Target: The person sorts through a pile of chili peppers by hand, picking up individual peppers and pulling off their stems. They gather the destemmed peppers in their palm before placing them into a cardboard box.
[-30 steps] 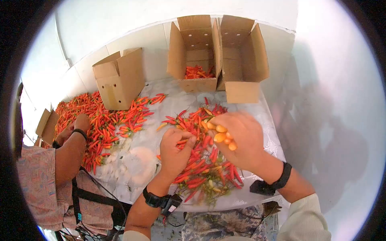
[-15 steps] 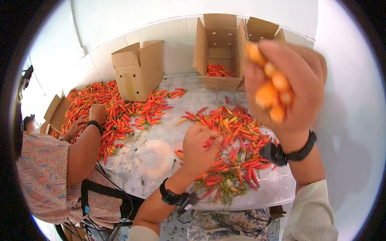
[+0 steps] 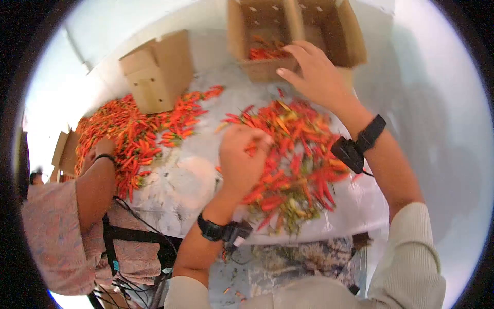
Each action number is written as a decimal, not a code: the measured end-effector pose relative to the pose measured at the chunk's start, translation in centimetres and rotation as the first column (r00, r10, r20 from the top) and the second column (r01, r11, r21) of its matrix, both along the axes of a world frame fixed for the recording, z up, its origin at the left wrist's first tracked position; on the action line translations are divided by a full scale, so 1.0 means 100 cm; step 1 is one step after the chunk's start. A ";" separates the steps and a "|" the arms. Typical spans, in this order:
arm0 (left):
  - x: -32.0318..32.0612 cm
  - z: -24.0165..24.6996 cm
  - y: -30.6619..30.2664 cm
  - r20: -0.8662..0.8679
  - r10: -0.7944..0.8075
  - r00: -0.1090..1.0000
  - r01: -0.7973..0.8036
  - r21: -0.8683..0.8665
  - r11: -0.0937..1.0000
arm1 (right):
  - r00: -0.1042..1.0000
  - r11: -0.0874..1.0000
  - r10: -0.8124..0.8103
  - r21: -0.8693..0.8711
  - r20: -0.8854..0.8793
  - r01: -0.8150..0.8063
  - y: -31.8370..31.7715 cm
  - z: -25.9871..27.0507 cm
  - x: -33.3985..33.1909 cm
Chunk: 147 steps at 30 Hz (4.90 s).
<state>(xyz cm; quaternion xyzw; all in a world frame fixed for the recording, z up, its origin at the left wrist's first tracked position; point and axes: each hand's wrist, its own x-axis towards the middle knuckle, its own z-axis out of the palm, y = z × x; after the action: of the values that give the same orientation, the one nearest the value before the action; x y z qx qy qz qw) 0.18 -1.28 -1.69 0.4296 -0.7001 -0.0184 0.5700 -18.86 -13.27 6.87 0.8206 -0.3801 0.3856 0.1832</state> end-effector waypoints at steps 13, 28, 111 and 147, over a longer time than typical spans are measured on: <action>0.003 -0.017 -0.013 -0.098 -0.035 0.995 0.057 0.233 0.971 | 0.920 0.896 -0.035 0.420 0.391 -0.145 0.063 -0.101 -0.061; -0.021 -0.026 -0.002 -0.099 -0.290 0.952 0.306 0.372 0.876 | 0.996 0.917 -0.018 0.398 0.093 -0.020 0.061 -0.128 -0.055; -0.011 -0.009 -0.003 -0.157 -0.567 0.809 0.570 0.447 0.689 | 0.731 0.645 0.527 0.357 0.433 -0.676 0.105 -0.104 -0.034; -0.014 0.016 0.014 -0.378 -0.835 0.400 0.787 0.609 0.101 | 0.811 0.728 0.067 0.527 0.581 -0.438 0.096 -0.107 -0.038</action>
<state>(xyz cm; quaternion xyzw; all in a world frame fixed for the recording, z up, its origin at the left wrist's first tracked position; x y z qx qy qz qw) -1.20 0.11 -0.12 0.1571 -0.7646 -0.5835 0.2242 -22.68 -3.66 -3.81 0.7403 -0.4025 0.4631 -0.2747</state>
